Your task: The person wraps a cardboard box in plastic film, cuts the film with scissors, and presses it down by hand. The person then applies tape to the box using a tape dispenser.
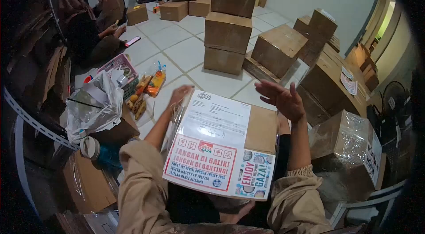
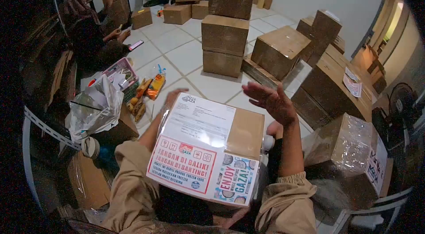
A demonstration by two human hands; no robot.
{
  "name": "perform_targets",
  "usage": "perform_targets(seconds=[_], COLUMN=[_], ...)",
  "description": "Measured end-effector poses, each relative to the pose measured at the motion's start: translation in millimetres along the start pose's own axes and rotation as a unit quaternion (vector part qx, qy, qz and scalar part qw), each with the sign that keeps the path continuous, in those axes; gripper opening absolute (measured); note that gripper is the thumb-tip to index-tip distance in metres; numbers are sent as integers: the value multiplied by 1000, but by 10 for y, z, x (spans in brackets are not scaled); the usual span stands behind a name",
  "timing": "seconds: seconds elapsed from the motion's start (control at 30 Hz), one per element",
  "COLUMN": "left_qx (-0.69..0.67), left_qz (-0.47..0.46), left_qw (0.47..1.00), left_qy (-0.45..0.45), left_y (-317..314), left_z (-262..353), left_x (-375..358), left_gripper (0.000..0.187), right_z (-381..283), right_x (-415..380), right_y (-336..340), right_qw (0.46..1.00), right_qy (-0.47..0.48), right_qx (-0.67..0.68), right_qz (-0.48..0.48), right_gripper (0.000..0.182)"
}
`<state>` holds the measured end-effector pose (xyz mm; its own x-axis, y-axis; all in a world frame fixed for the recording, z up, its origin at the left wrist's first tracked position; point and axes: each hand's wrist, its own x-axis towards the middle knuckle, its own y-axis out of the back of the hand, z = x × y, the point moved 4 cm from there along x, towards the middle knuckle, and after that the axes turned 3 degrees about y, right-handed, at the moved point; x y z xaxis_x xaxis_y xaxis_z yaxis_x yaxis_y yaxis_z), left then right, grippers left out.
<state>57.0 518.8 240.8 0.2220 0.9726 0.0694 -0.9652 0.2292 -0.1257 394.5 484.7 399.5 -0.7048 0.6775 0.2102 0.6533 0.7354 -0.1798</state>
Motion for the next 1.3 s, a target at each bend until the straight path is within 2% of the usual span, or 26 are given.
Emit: perform_targets(seconds=[0.07, 0.1, 0.13, 0.17, 0.23, 0.3, 0.37, 0.43, 0.47, 0.5, 0.53, 0.57, 0.67, 0.87, 1.3], left_qx=[-141, -154, -99, -87, -49, -75, -56, -8, -106, 6, 65, 84, 94, 105, 106], left_qz=[-84, -135, -194, -266, -109, -129, -120, 31, -40, -24, -10, -7, -10, -21, -37], left_qw=[986, 978, 976, 960, 981, 979, 981, 988, 983, 999, 997, 995, 991, 986, 980], left_qy=[-30, -34, -22, -8, 156, 140, 142, 154, 143, 48, 31, 53, 99, 131, 163], left_y=[-108, -188, -307, -405, -285, -501, -445, -460, -390, -130, -21, -67, -202, -228, -40], left_z=[622, 878, 1047, 1116, 683, 928, 732, 645, 340, -300, -543, -518, -378, -261, -416], left_x=[-153, -267, -367, -460, -563, -770, -668, -670, -560, -433, -447, -513, -592, -732, -851], left_gripper=[68, 69, 82, 76, 74, 72, 70, 67, 60, 54, 54, 54, 54, 53, 53], right_z=[94, 218, 337, 563, 964, 872, 856, 890, 900, 897, 931, 957, 1046, 1197, 1333], right_x=[-121, -171, -222, -303, -433, -412, -484, -575, -589, -618, -628, -631, -637, -642, -624], right_y=[-90, -110, -137, 16, 386, 368, 333, 399, 465, 505, 537, 581, 669, 793, 897], right_qw=[999, 998, 996, 996, 968, 940, 930, 911, 897, 888, 880, 870, 848, 827, 831], right_qy=[-35, -52, -70, -52, -10, 23, -12, -20, -24, -24, -28, -32, -42, -56, -66], right_qx=[18, 26, 34, 61, 113, 142, 111, 59, 36, 15, 3, -6, -29, -60, -69], right_qz=[-15, -31, -47, 43, 223, 309, 351, 407, 440, 458, 474, 491, 527, 557, 548], right_gripper=[89, 89, 89, 91, 99, 105, 84, 80, 80, 79, 79, 78, 76, 73, 65])
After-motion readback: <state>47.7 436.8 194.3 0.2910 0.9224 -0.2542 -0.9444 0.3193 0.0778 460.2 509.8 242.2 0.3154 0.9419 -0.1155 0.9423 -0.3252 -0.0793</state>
